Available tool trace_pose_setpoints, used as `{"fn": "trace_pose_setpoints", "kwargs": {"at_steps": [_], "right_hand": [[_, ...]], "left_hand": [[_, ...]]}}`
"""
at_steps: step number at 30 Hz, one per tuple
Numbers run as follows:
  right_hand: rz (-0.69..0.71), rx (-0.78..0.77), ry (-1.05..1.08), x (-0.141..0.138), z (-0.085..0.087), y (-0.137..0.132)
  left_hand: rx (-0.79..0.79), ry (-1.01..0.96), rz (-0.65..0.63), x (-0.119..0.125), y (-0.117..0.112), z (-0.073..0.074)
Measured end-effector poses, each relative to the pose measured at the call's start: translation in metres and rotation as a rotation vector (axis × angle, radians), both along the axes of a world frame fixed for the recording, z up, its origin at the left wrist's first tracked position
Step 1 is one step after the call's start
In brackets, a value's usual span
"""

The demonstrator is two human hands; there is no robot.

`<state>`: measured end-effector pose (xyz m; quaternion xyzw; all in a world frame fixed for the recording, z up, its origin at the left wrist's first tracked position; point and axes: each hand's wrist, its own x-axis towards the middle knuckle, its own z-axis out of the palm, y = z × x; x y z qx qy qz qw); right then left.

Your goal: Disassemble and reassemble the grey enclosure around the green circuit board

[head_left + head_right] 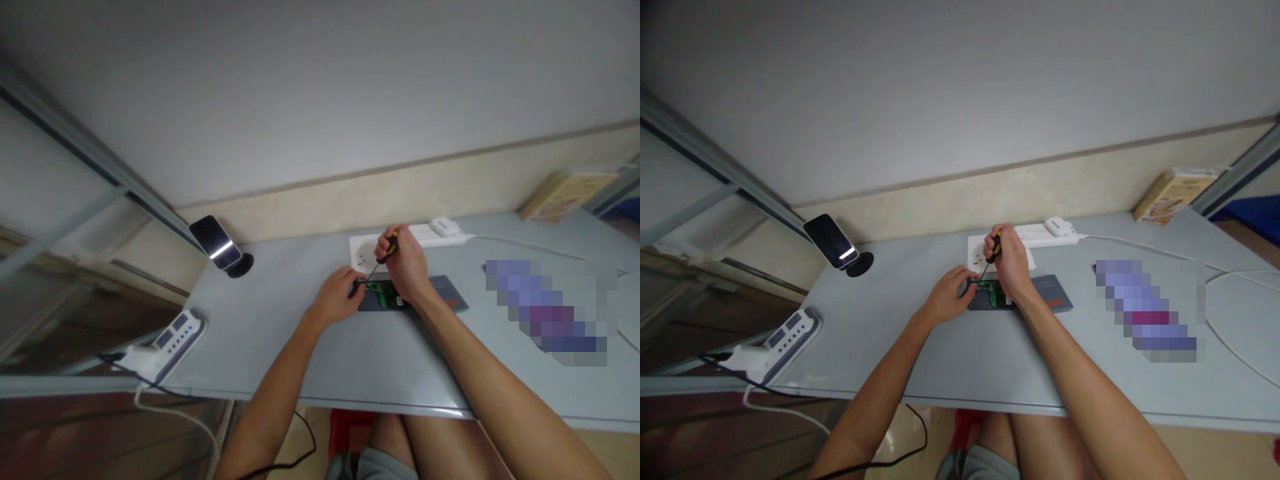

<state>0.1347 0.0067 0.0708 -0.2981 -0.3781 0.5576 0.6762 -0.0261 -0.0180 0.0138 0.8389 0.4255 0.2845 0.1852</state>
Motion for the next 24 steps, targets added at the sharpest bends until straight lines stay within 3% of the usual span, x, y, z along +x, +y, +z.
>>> {"fn": "trace_pose_setpoints", "kwargs": {"at_steps": [11,24], "right_hand": [[-0.020,-0.008,0.022,0.0055,0.0009,0.0014],[0.051,-0.056,0.114,0.0025,0.0000,0.0019]], "left_hand": [[-0.020,-0.004,-0.017,-0.0004,0.0019,0.0008],[-0.027,-0.004,-0.017,-0.0006,0.0023,0.0015]]}}
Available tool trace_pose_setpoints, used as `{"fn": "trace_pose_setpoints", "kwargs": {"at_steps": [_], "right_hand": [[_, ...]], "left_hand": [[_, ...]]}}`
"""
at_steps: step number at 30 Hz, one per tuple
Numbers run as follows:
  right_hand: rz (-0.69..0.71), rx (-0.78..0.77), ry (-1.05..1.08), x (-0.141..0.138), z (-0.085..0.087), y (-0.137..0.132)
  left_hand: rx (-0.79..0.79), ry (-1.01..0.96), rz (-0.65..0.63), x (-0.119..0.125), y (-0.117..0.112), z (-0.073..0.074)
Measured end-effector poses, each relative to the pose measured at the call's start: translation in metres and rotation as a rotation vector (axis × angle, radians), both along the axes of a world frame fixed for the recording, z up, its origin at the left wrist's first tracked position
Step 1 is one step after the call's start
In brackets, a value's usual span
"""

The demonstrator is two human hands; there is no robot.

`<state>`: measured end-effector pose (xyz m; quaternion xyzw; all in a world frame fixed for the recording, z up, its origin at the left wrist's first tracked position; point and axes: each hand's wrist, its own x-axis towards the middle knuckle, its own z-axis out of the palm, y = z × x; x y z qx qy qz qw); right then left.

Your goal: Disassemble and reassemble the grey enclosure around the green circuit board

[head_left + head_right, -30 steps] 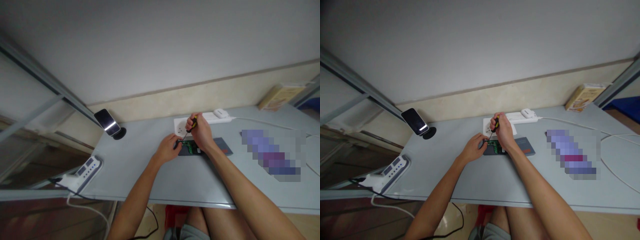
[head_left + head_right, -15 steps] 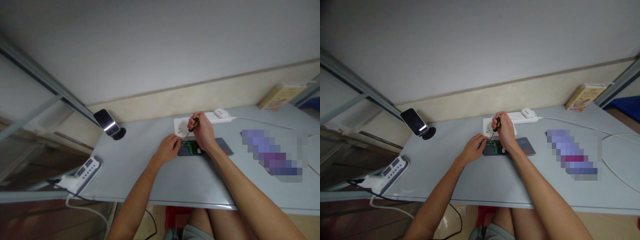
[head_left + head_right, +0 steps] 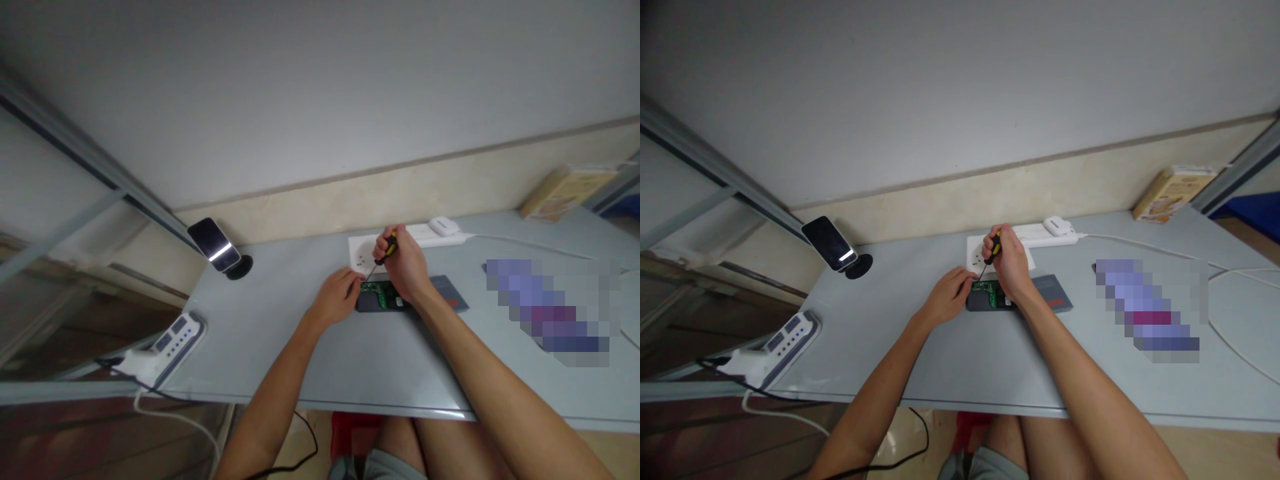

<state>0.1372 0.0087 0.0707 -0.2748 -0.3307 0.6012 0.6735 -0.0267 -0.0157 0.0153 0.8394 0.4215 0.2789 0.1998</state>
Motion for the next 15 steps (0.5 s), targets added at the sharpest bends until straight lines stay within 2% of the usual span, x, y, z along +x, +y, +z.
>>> {"fn": "trace_pose_setpoints", "kwargs": {"at_steps": [6,15], "right_hand": [[0.037,-0.046,0.102,0.0064,0.0045,0.0017],[0.021,-0.074,0.028,0.0063,0.0049,0.0012]], "left_hand": [[-0.013,-0.018,0.018,0.0009,-0.0015,0.0013],[-0.028,-0.039,0.051,0.0010,-0.0029,0.0025]]}}
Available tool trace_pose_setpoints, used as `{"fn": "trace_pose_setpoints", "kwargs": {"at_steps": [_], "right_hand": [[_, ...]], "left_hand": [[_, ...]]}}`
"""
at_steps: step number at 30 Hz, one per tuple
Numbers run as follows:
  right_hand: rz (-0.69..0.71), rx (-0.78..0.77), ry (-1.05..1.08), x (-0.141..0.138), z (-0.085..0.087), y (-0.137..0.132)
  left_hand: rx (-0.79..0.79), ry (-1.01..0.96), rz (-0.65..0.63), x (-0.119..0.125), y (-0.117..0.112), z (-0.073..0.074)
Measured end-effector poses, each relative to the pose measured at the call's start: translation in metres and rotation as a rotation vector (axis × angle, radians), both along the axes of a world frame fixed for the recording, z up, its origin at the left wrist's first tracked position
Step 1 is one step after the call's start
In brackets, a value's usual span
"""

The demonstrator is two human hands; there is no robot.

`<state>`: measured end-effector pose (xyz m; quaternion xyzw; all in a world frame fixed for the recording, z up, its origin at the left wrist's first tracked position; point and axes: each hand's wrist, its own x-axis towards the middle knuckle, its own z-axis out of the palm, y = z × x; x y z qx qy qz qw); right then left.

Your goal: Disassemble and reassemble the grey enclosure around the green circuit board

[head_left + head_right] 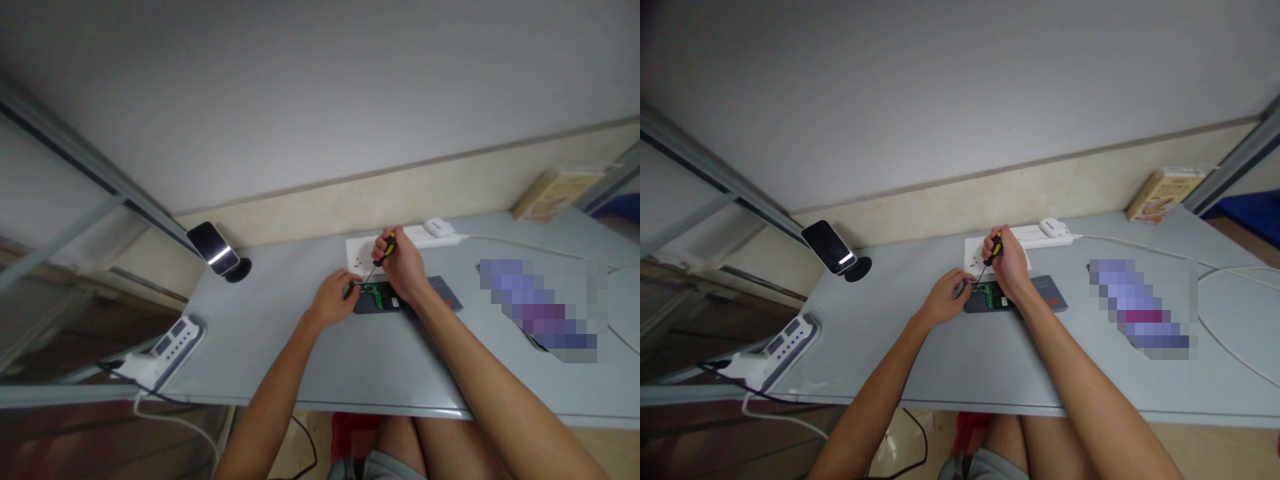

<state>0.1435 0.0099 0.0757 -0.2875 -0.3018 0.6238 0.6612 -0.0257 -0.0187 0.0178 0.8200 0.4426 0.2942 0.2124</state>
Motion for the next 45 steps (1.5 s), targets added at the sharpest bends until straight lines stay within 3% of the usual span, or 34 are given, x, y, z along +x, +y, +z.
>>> {"fn": "trace_pose_setpoints", "kwargs": {"at_steps": [14,21,31,38,45], "right_hand": [[-0.047,0.023,-0.049,0.000,-0.001,0.002],[-0.045,0.023,0.042,0.003,-0.003,0.003],[-0.054,0.019,0.032,0.011,0.003,0.005],[-0.182,0.152,0.022,0.060,0.026,0.003],[-0.162,0.183,-0.084,0.103,0.056,-0.044]], "left_hand": [[-0.016,-0.019,-0.006,-0.001,0.002,-0.002],[-0.005,-0.023,-0.007,-0.001,0.002,-0.004],[-0.030,-0.138,-0.001,-0.002,0.006,-0.010],[0.056,-0.199,0.070,-0.002,0.008,-0.005],[0.234,0.044,0.080,0.019,0.036,0.022]]}}
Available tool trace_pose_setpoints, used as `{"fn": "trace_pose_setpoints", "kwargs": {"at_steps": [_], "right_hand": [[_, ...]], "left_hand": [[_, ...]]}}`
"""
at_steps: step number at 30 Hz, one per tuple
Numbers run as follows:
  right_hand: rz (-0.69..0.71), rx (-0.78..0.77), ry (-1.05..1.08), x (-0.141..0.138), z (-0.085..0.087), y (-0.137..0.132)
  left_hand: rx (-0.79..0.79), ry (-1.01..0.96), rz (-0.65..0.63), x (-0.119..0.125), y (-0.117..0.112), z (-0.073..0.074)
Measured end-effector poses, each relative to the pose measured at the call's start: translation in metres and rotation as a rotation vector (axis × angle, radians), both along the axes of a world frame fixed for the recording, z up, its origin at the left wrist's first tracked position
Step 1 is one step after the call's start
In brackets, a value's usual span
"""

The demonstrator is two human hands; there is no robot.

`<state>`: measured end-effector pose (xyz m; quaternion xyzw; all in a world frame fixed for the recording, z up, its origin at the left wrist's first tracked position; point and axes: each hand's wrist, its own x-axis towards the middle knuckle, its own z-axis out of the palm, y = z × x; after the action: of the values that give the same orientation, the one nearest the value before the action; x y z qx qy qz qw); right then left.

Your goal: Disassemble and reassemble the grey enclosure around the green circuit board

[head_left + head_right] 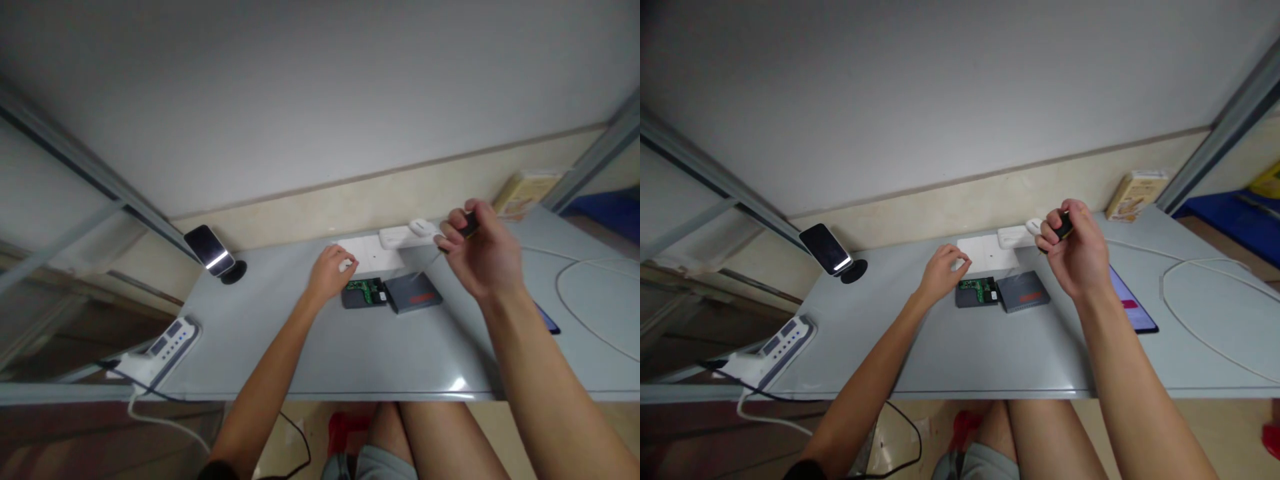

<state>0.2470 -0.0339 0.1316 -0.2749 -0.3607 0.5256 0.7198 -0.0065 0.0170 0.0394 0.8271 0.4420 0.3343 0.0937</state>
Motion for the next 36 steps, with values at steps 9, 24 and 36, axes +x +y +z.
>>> {"fn": "trace_pose_setpoints", "kwargs": {"at_steps": [9,24,36], "right_hand": [[0.009,0.070,-1.453,0.003,-0.024,-0.031],[0.320,0.154,-1.941,-0.039,-0.056,-0.016],[0.367,0.239,-1.731,-0.018,-0.033,-0.052]], "left_hand": [[-0.113,0.326,-0.025,0.049,0.042,-0.003],[-0.224,0.028,-0.105,-0.030,-0.071,-0.014],[-0.235,-0.167,-0.054,-0.046,-0.067,-0.038]]}}
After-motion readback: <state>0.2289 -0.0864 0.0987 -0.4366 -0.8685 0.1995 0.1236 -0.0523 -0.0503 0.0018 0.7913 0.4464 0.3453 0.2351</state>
